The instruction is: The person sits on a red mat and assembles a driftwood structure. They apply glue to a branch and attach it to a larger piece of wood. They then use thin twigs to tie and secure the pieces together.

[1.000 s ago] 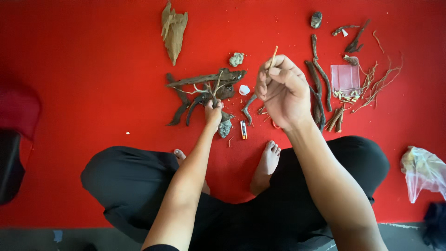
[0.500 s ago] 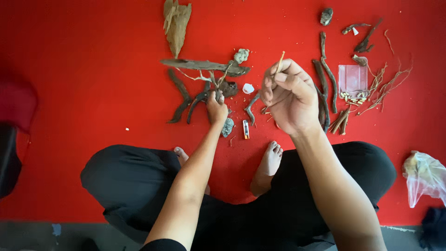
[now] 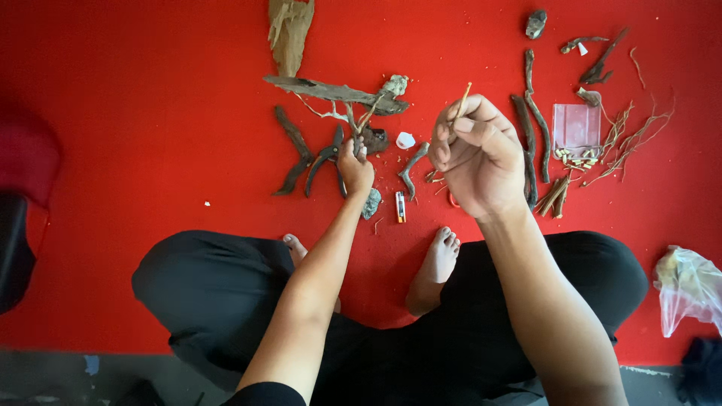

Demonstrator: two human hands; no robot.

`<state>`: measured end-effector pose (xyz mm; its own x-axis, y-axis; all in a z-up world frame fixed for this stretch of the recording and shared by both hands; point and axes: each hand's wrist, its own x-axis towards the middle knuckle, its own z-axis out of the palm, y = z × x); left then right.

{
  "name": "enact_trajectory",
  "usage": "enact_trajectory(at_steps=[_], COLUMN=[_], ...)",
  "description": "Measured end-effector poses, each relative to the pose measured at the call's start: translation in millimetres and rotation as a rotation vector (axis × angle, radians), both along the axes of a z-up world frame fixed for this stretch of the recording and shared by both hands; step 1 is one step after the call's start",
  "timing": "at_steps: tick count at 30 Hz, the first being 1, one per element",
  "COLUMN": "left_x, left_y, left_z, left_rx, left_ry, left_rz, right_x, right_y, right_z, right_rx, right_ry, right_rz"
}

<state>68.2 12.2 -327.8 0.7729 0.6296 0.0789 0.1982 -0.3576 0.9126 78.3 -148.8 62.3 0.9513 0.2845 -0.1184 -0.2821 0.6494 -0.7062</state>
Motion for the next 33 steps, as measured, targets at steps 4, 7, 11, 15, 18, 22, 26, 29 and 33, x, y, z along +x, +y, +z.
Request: enact_trajectory(at_steps=[4, 7, 11, 15, 18, 22, 26, 29, 33], left_x=[-7.1, -3.2, 2.4, 6.7, 9.8, 7.3, 3.7, -1.1, -3.0], left_y=[11.5, 15.8, 25.3, 37.2, 36.9, 32.1, 33.8, 28.7, 15.2], left_z=[17.2, 20.6, 28.5, 46.2, 69.4, 101.2, 118.2, 128.8, 146.8], left_rx=[-0.007, 0.006, -0.059, -0.104, -0.123, -0.175, -0.186, -0.181, -0.202], left_ry=[0.019, 0.008, -0.073, -0.122, -0.121, -0.152, -0.150, -0.141, -0.151], left_rz=[-0.006, 0.023, 0.045, 0.052, 0.065, 0.043, 0.030, 0.031, 0.037], right_x=[3.3, 12.0, 20.5, 27.5, 29.6, 14.3, -7.9, 0.5, 12.7], right_y=[1.4, 5.8, 16.3, 6.3, -7.8, -15.5, 7.8, 9.0, 51.6], right_z=[-11.2, -37.3, -93.6, -198.4, -308.1, -378.8, -347.3, -357.9, -233.4], right_rx=[-0.051, -0.202, -0.576, -1.262, -1.555, -1.554, -1.590, -1.548, -1.268], right_ry=[0.008, 0.011, -0.024, -0.237, -0.091, 0.051, 0.171, 0.164, -0.026], right_rz=[-0.003, -0.003, 0.023, 0.187, 0.301, 0.311, 0.342, 0.277, -0.058])
